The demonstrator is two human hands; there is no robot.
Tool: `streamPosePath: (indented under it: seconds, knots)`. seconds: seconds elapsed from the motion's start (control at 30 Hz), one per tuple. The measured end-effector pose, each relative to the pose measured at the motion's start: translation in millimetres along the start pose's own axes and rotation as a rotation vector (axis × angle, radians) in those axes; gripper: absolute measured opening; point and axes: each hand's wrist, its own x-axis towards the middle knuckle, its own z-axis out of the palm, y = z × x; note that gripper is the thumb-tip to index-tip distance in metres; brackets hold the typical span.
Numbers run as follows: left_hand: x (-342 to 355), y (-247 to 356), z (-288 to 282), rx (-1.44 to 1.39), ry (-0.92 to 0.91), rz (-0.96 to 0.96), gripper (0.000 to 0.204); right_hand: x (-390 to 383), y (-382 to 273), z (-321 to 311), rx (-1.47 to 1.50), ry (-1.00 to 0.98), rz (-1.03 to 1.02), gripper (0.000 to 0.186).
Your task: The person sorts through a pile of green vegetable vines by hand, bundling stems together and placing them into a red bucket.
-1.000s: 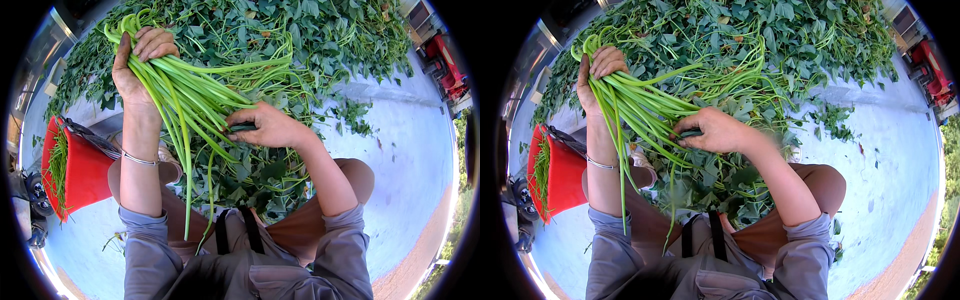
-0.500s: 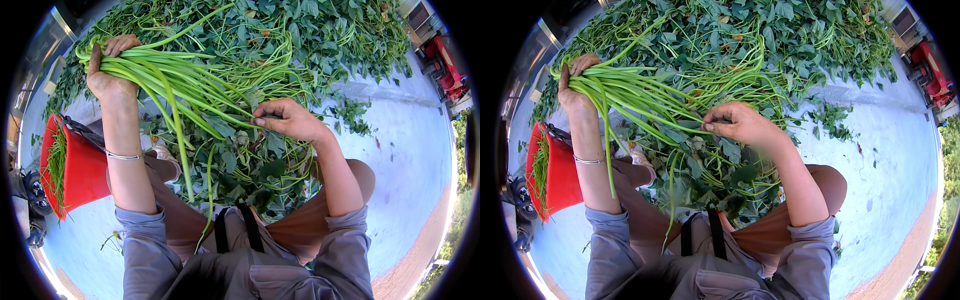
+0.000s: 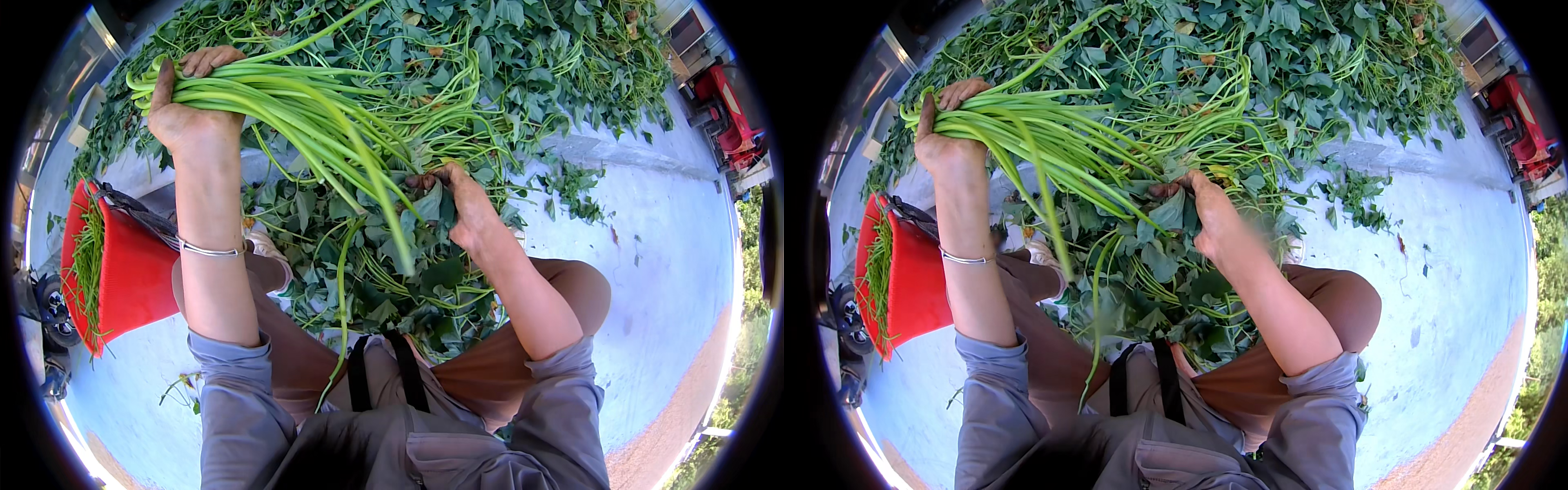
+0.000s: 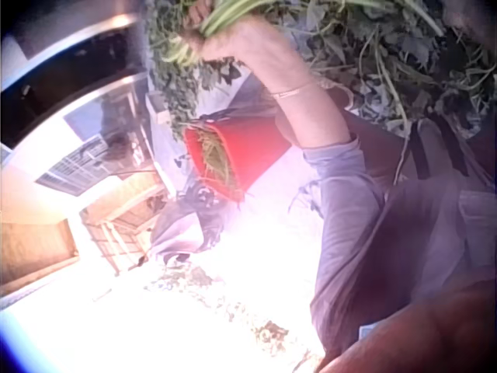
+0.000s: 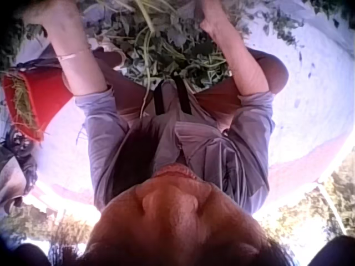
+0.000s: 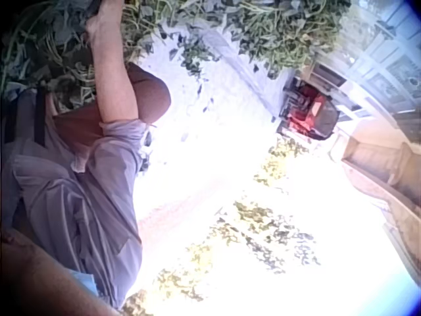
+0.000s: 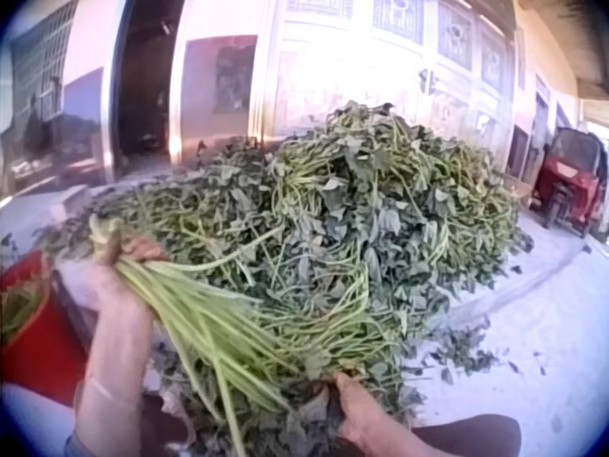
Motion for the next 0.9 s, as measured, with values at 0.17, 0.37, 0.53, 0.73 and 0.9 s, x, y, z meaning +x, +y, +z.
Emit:
streamPosePath:
  seconds: [0.17, 0.37, 0.53, 0.73, 0.9]
  knots:
    - [6.4, 15.8, 5.8, -0.002, 0.0, 0.08, 0.017, -24.7, -3.6, 3.6, -0.496, -0.634, -0.05, 0.026]
    - [6.0, 28.9, 2.3, 0.006, 0.103, 0.146, 0.022, -23.5, 9.4, -9.4, -0.814, -0.726, -0.102, 0.021]
    - [5.9, 41.6, -0.7, 0.089, 0.153, 0.287, 0.021, -30.4, 19.7, -30.0, -0.778, -0.596, -0.126, 0.023]
    - [-6.1, -5.8, 7.2, 0.367, 0.446, 0.429, 0.022, -16.2, 53.3, -25.5, -0.005, 0.052, -0.138, 0.011]
    - [-15.1, -65.2, -13.8, 0.482, 0.584, 0.4, 0.011, 18.8, 79.7, -57.4, 0.247, 0.441, -0.215, 0.013]
